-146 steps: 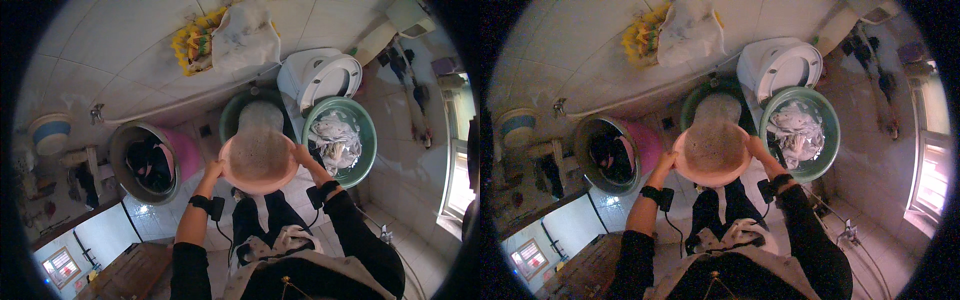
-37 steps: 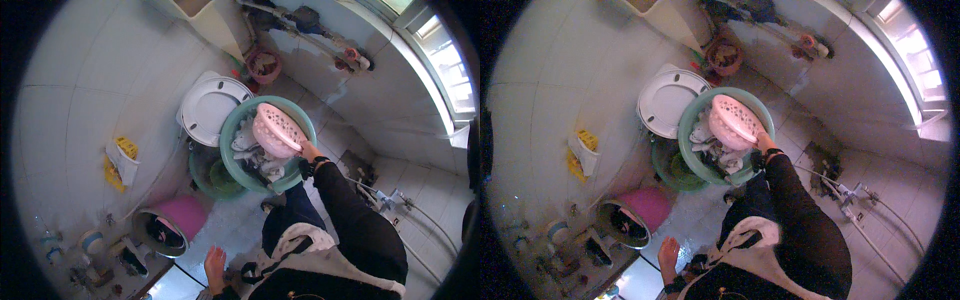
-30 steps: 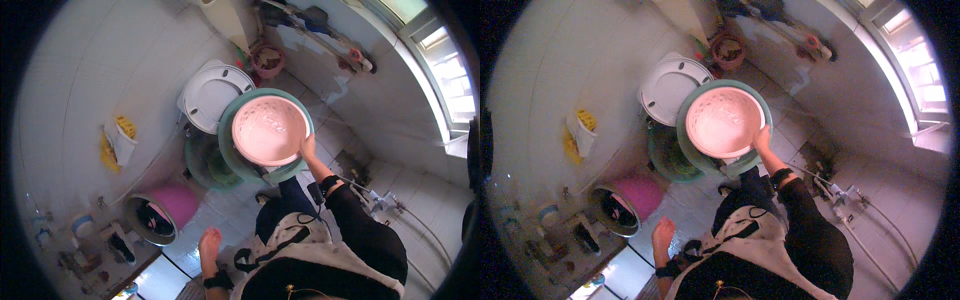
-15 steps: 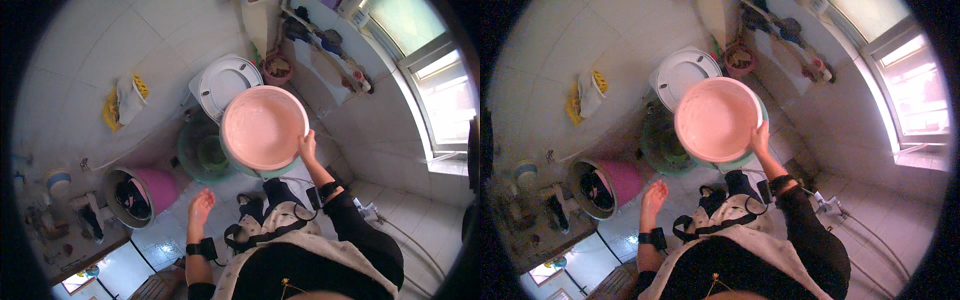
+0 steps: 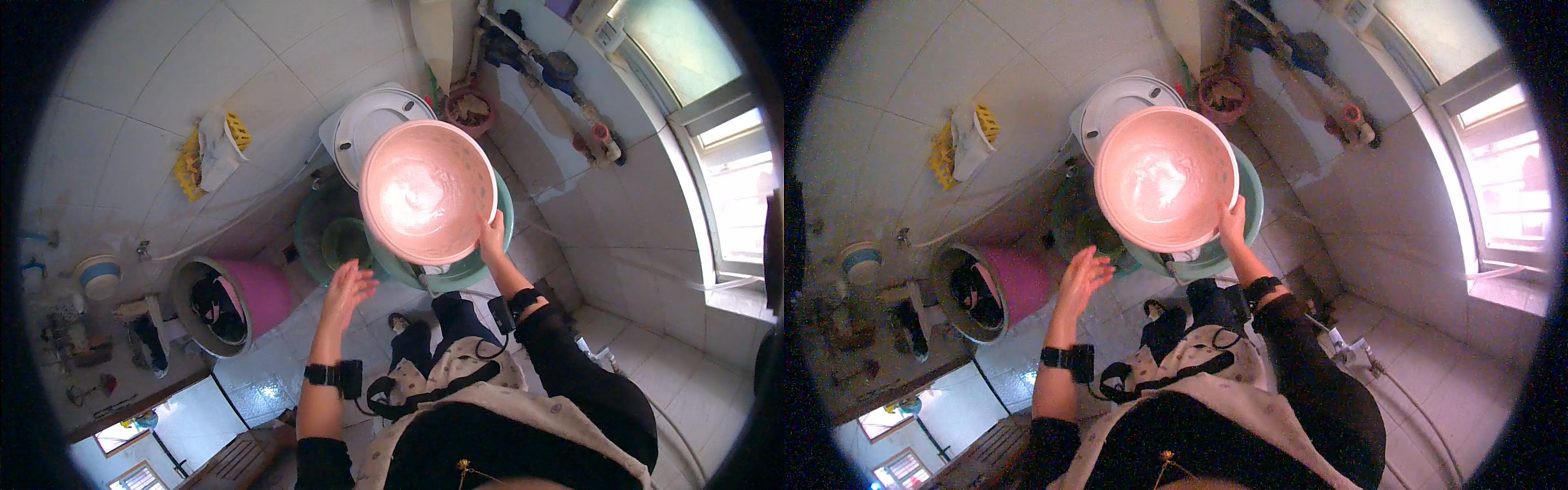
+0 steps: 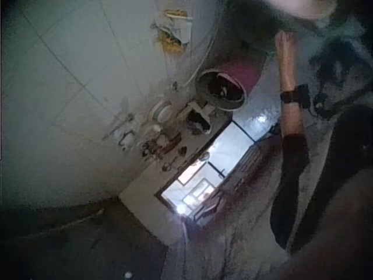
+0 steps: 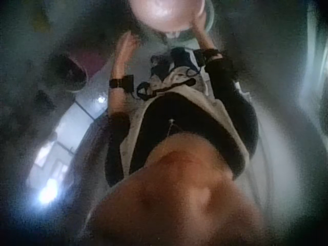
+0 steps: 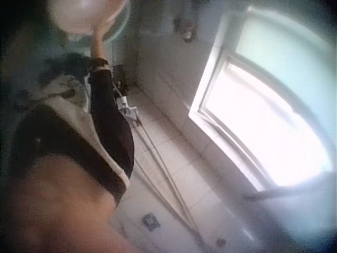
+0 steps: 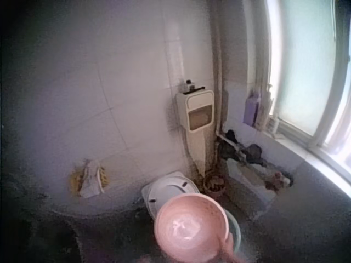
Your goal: The person pours water from a pink basin into a green basin containing clothes, then uses a shower head to add more water. They wash a white cloth by hand, wringing and rinsing it repeatedly, then place it in a pink bucket. Finally, they wash a pink and black cloth in the same green basin.
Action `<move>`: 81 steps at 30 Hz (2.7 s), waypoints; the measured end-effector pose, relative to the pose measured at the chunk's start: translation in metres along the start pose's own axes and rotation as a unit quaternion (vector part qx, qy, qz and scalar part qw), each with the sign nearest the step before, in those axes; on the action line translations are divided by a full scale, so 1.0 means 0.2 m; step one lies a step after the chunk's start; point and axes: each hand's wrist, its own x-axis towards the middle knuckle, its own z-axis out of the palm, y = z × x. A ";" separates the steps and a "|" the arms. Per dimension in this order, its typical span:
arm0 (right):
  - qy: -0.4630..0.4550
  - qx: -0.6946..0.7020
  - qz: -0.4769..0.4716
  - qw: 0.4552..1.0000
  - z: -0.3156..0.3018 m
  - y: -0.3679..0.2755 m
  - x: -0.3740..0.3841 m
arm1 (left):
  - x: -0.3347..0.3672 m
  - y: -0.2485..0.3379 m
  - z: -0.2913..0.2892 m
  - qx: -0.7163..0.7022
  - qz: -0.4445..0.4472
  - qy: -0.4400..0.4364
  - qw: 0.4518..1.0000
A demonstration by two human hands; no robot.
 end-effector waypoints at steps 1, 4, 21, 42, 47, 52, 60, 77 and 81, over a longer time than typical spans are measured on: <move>-0.011 0.016 -0.026 0.999 -0.01 0.00 0.00 | 0.05 0.03 0.08 0.030 0.021 0.003 0.999; -0.062 0.058 -0.027 0.996 -0.04 0.01 0.04 | 0.22 0.13 0.26 0.157 0.120 0.017 0.980; -0.367 0.142 0.060 0.917 0.24 -0.03 0.34 | -0.02 0.30 0.77 0.562 0.462 -0.044 0.685; -0.223 -0.324 0.112 0.913 -0.54 0.49 -0.22 | -0.41 0.00 -0.67 0.219 0.209 0.363 0.881; -0.061 -0.482 0.098 0.869 -1.27 0.18 -0.71 | -0.87 -0.43 -1.21 0.122 0.036 0.362 0.924; 0.166 -0.642 -0.084 0.744 -1.73 -0.16 -1.20 | -1.12 -0.82 -1.65 0.144 -0.151 0.347 0.915; -0.008 -0.708 0.203 0.677 -2.46 0.16 -1.06 | -1.37 -1.15 -1.92 0.136 -0.211 0.326 0.911; -0.177 -0.662 -0.077 0.725 -1.40 0.41 -0.46 | -0.86 -1.91 -2.17 0.285 -0.090 0.221 0.928; -0.352 -0.634 -0.011 0.689 -0.73 0.47 -0.47 | -0.65 -2.37 -2.06 -0.164 -0.143 0.305 0.927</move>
